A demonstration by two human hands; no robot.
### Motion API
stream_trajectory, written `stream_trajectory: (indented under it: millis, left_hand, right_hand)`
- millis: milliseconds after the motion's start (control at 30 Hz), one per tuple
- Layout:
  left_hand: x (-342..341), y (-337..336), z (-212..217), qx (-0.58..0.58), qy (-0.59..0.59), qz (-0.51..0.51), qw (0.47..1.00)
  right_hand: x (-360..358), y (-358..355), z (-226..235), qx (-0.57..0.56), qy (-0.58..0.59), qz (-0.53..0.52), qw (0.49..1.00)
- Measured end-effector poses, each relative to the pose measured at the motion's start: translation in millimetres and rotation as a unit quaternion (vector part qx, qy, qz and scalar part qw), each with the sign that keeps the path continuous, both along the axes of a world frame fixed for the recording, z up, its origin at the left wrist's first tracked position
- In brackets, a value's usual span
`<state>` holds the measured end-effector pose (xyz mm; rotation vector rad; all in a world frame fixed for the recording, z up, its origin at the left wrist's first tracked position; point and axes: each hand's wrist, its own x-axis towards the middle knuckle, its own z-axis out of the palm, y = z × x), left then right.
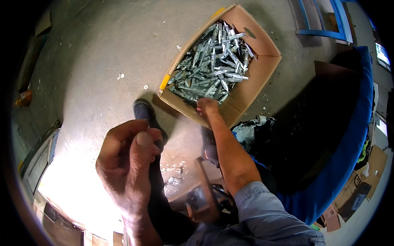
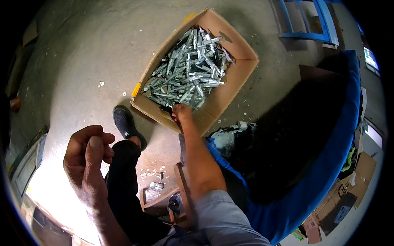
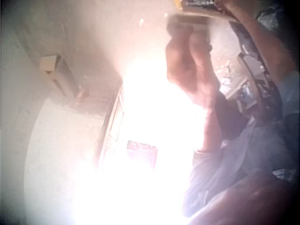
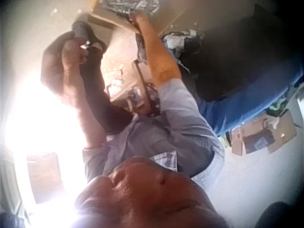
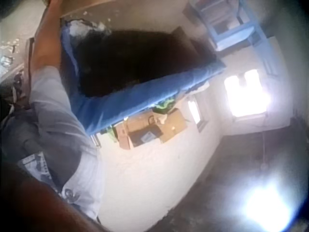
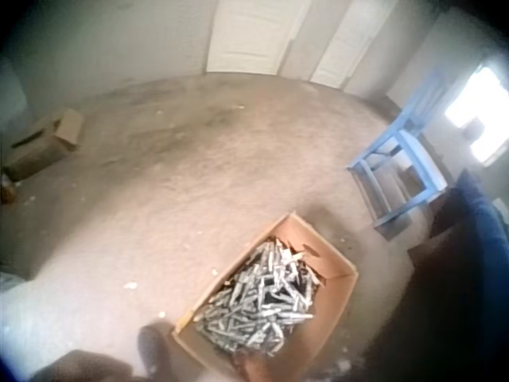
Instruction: The person sits on the floor and assembles screws into a screwdriver holder. They pick screws from a cardboard box, insert them into the holder, and use a screwdriver to tighten them. The person repeats this process for multiple screws.
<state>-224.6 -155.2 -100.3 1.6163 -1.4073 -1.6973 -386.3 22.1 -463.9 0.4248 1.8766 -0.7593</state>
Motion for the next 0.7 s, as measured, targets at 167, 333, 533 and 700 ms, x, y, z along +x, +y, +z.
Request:
stream_trajectory:
  millis: [167,333,533,700]
  left_hand:
    - [6,1,-2,-0.013,-0.006,-0.007,1.0]
    - [4,-3,1,-0.008,-0.012,-0.021,1.0]
    - [7,-1,2,-0.004,-0.014,-0.005,1.0]
    - [9,-3,4,0.022,0.005,0.007,1.0]
  right_hand:
    - [-6,-42,53,-0.218,-0.075,-0.215,0.949]
    - [-1,-8,12,-0.132,0.004,0.13,0.983]
    - [1,-21,1,0.016,0.144,0.515,0.845]
    - [5,-40,18,0.06,0.125,0.578,0.804]
